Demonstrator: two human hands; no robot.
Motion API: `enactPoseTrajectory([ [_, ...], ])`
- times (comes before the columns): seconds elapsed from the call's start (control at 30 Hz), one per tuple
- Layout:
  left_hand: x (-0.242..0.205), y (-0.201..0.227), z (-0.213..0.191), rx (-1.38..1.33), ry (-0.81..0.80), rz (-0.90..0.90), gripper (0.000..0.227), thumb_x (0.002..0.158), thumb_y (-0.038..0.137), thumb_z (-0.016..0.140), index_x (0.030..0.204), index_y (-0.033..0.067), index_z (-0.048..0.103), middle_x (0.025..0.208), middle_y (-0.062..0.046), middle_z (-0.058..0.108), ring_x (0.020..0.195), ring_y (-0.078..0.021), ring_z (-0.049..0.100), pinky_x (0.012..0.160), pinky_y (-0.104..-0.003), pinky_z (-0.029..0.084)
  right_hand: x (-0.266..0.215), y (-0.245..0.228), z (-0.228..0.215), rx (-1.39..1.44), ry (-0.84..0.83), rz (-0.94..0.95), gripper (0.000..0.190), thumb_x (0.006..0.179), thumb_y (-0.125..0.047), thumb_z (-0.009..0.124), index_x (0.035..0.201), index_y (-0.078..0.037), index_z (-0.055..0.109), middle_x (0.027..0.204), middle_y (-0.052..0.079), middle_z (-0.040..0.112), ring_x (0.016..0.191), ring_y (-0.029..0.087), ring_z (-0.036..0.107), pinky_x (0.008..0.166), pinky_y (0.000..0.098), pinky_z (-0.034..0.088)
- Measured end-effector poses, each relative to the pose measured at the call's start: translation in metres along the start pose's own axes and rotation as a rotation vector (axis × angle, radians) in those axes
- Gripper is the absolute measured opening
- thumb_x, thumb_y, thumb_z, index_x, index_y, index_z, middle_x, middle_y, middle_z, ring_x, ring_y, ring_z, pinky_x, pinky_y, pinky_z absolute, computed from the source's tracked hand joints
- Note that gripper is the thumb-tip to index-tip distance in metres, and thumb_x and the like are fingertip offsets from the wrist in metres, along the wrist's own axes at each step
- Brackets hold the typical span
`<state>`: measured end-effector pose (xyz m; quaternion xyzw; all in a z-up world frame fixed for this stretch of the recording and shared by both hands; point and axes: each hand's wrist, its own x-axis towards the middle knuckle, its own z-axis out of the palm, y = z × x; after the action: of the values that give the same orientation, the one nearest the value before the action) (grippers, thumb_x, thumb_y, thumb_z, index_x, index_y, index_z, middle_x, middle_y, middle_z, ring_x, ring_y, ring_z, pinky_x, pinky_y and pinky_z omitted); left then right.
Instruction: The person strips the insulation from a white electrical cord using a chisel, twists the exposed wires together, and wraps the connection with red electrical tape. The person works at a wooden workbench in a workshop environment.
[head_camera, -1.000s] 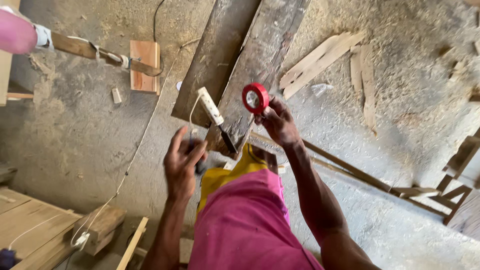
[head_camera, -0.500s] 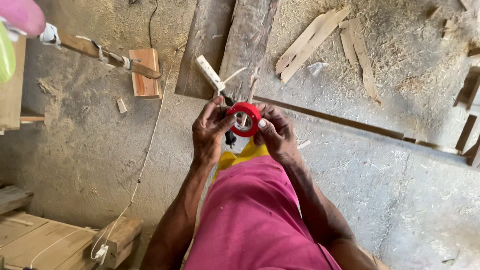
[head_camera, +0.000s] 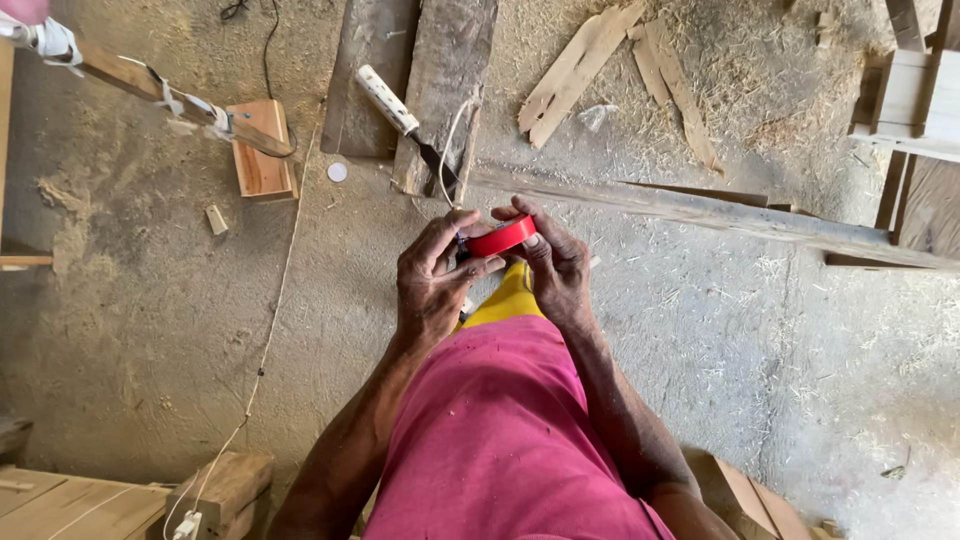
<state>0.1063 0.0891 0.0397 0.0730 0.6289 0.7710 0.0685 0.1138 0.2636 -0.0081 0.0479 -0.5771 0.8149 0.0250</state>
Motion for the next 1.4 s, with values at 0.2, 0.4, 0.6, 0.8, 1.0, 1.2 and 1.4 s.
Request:
enactPoseTrajectory([
  [0.2, 0.013, -0.010, 0.020, -0.026, 0.014, 0.010, 0.043, 0.091, -0.011, 0.071, 0.130, 0.0058, 0.063, 0.128, -0.011, 0.060, 0.125, -0.0243, 0.064, 0.099, -0.041, 0.060, 0.005, -0.006, -0.027, -0.046, 0.006, -0.054, 0.044, 0.112, -0.024, 0.055, 0.151, -0.003, 0.052, 0.143, 0.015, 0.065, 0.126, 0.021, 0.066, 0.103, 0.0335, 0.059],
  [0.4, 0.052, -0.036, 0.049, 0.125, 0.040, 0.079, 0.037, 0.094, 0.002, 0.078, 0.128, 0.0065, 0.066, 0.125, -0.011, 0.070, 0.115, -0.0207, 0.071, 0.100, -0.036, 0.064, 0.017, -0.022, -0.076, -0.082, 0.073, 0.082, 0.042, 0.107, -0.018, 0.061, 0.146, -0.002, 0.060, 0.121, 0.013, 0.074, 0.097, 0.014, 0.072, 0.083, 0.0259, 0.055],
  [0.6, 0.099, -0.068, 0.076, 0.032, 0.105, -0.033, 0.040, 0.096, 0.016, 0.079, 0.133, 0.0062, 0.068, 0.123, -0.008, 0.072, 0.110, -0.0151, 0.067, 0.097, -0.032, 0.057, 0.034, -0.036, -0.125, 0.066, 0.025, 0.095, 0.032, 0.105, -0.010, 0.065, 0.136, 0.001, 0.066, 0.113, 0.010, 0.074, 0.094, 0.013, 0.073, 0.089, 0.0274, 0.060],
  [0.8, 0.126, -0.085, 0.109, -0.071, 0.159, -0.168, 0.034, 0.093, 0.021, 0.080, 0.124, 0.0068, 0.072, 0.104, -0.003, 0.075, 0.085, -0.0104, 0.070, 0.070, -0.028, 0.059, 0.055, -0.052, -0.151, 0.177, 0.056, 0.265, 0.030, 0.098, -0.004, 0.067, 0.128, 0.001, 0.068, 0.104, 0.008, 0.075, 0.082, 0.012, 0.070, 0.079, 0.0277, 0.061],
  [1.0, 0.135, -0.087, 0.119, -0.141, 0.174, -0.246, 0.031, 0.092, 0.020, 0.081, 0.119, 0.0072, 0.073, 0.100, 0.000, 0.074, 0.083, -0.0078, 0.068, 0.068, -0.025, 0.057, 0.064, -0.043, -0.157, 0.392, 0.091, 0.233, 0.023, 0.098, -0.008, 0.069, 0.119, 0.002, 0.067, 0.099, 0.008, 0.073, 0.081, 0.009, 0.065, 0.074, 0.0259, 0.056],
  [1.2, 0.135, -0.085, 0.118, -0.072, 0.209, -0.214, 0.031, 0.093, 0.020, 0.082, 0.119, 0.0054, 0.074, 0.096, -0.001, 0.072, 0.077, -0.0061, 0.063, 0.061, -0.023, 0.053, 0.066, -0.032, -0.157, 0.329, 0.108, 0.193, 0.020, 0.100, -0.009, 0.071, 0.116, 0.003, 0.067, 0.096, 0.011, 0.073, 0.078, 0.012, 0.067, 0.071, 0.0271, 0.058],
  [1.4, 0.124, -0.080, 0.104, 0.056, 0.218, -0.162, 0.035, 0.091, 0.025, 0.079, 0.122, 0.0087, 0.072, 0.093, -0.003, 0.072, 0.061, -0.0054, 0.057, 0.047, -0.022, 0.050, 0.063, -0.038, -0.149, 0.332, 0.148, 0.246, 0.014, 0.099, -0.006, 0.068, 0.110, 0.003, 0.067, 0.099, 0.013, 0.073, 0.077, 0.016, 0.072, 0.076, 0.0339, 0.065],
])
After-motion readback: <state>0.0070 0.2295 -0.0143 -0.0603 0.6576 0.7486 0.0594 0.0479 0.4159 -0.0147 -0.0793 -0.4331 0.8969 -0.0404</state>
